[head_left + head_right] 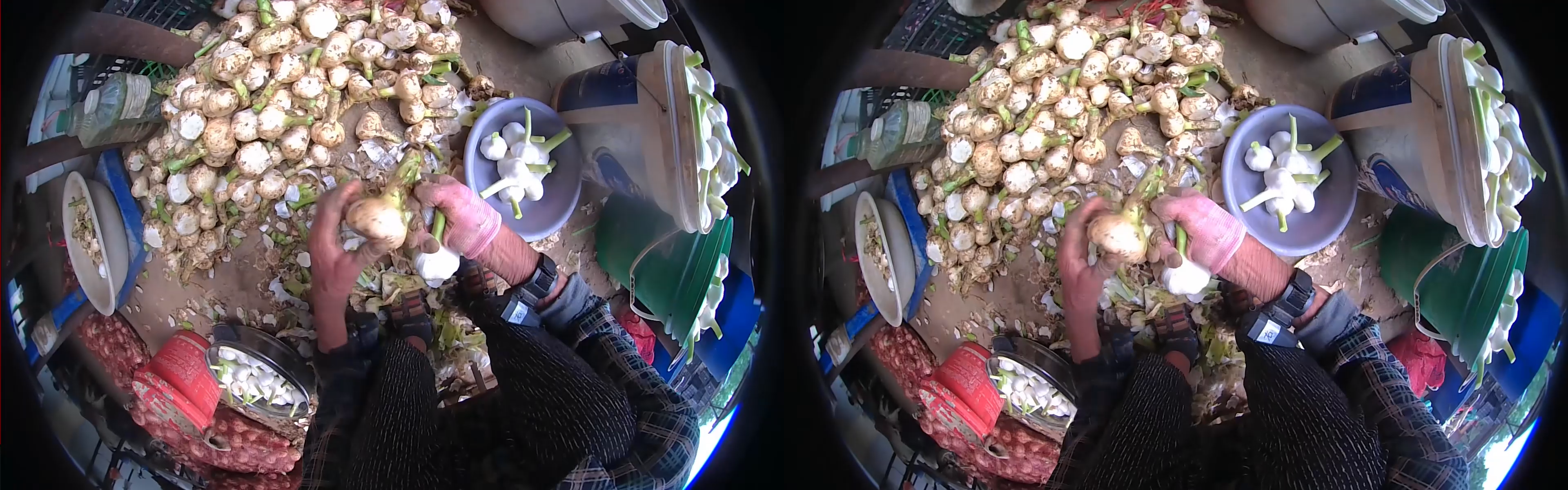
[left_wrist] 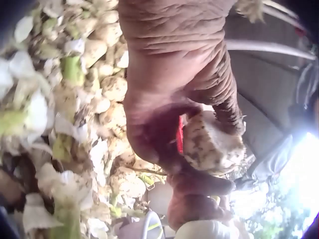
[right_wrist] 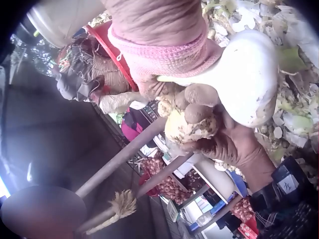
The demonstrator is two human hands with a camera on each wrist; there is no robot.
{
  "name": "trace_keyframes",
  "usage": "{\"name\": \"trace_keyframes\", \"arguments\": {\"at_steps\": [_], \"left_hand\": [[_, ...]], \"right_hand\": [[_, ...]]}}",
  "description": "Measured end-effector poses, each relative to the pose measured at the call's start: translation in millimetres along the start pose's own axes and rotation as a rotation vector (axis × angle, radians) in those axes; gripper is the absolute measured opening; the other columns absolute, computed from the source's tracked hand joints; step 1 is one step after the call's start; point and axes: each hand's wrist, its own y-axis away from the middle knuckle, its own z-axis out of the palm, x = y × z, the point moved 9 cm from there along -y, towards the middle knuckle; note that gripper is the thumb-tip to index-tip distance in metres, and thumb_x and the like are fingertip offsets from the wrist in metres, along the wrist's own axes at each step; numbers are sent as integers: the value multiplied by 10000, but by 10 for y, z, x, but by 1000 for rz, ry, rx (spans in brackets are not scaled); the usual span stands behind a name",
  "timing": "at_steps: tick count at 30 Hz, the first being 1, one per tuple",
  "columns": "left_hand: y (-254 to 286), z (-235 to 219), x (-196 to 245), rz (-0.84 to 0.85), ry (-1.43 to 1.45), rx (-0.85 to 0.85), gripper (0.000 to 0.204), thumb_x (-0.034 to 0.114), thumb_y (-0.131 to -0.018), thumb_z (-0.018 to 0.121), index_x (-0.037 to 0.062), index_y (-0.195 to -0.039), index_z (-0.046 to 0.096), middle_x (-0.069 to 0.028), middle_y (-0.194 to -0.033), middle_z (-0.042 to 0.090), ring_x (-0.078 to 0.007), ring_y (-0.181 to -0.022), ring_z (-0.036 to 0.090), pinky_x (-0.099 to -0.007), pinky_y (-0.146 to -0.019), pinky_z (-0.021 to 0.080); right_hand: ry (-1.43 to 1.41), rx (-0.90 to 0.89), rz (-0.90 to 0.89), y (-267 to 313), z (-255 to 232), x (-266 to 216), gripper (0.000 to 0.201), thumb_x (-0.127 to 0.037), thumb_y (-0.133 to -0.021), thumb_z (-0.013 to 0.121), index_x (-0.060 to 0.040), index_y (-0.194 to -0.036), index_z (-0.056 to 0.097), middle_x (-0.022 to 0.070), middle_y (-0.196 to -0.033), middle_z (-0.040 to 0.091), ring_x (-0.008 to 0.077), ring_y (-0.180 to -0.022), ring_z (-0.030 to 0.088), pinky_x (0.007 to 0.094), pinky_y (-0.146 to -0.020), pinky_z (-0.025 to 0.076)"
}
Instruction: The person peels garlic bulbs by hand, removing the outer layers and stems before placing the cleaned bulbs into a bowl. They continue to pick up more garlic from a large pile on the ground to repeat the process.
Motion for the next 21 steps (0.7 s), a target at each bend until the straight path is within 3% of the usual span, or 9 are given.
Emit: {"name": "trace_keyframes", "arguments": {"at_steps": [4,6,8,10,11,12,14,18,21], "left_hand": [[-28,163,575,231,-402,187,773,403,-635,735,16,-1215,401,-192,-1131,456,-301,-1025,488,-368,-850,431],[-72,170,531,216,-306,219,691,316,-676,708,8,-1211,396,-186,-1151,444,-291,-1039,469,-371,-835,432],[-47,28,516,199,-31,400,639,235,-697,667,-45,-1197,385,-155,-1180,444,-232,-999,490,-315,-851,419],[-50,-67,495,65,81,435,576,262,-736,602,-35,-1188,406,-150,-1141,484,-226,-983,513,-323,-828,439],[-54,-115,249,-171,435,457,541,286,-763,556,-28,-1182,422,-139,-1109,510,-221,-972,526,-324,-812,451],[-4,-72,12,-408,790,466,514,310,-790,509,-21,-1177,437,-128,-1077,535,-217,-962,539,-325,-796,462],[125,-113,-244,-568,992,458,385,297,-866,404,-5,-1080,509,-135,-963,574,-223,-900,569,-368,-759,490],[478,25,-474,-980,1149,473,366,335,-818,460,19,-982,549,-124,-920,604,-248,-820,606,-409,-617,522],[558,388,-646,-1022,1590,28,499,417,-783,479,33,-1100,507,-193,-1007,567,-331,-878,576,-472,-668,508]], "right_hand": [[62,74,-73,-62,-53,-122,321,-117,-584,700,-1,-835,536,141,-693,512,332,-699,520,365,-602,411],[99,91,1,-95,-104,-163,324,-90,-571,698,-8,-841,538,137,-690,513,334,-697,523,362,-586,409],[10,147,-124,-139,-182,-388,130,4,-618,600,-12,-707,505,90,-593,505,194,-482,543,283,-446,430],[-60,163,-228,-176,-155,-447,66,-24,-659,573,-9,-705,528,77,-537,514,169,-453,534,288,-438,432],[-362,153,175,-147,-118,-205,94,-56,-672,540,-6,-744,574,91,-520,521,152,-426,511,291,-418,425],[-366,144,177,-166,-86,-218,94,-56,-672,540,-6,-744,574,91,-520,521,152,-426,511,291,-418,425],[82,288,24,-187,-201,-395,173,-96,-667,516,-19,-789,612,116,-530,543,194,-413,520,297,-394,411],[504,-7,-169,-285,22,-372,320,-207,-601,596,-50,-879,600,107,-633,540,283,-597,563,381,-513,443],[606,-54,-189,-393,44,-330,325,-264,-591,622,-72,-842,545,82,-682,507,268,-657,554,404,-557,443]]}}
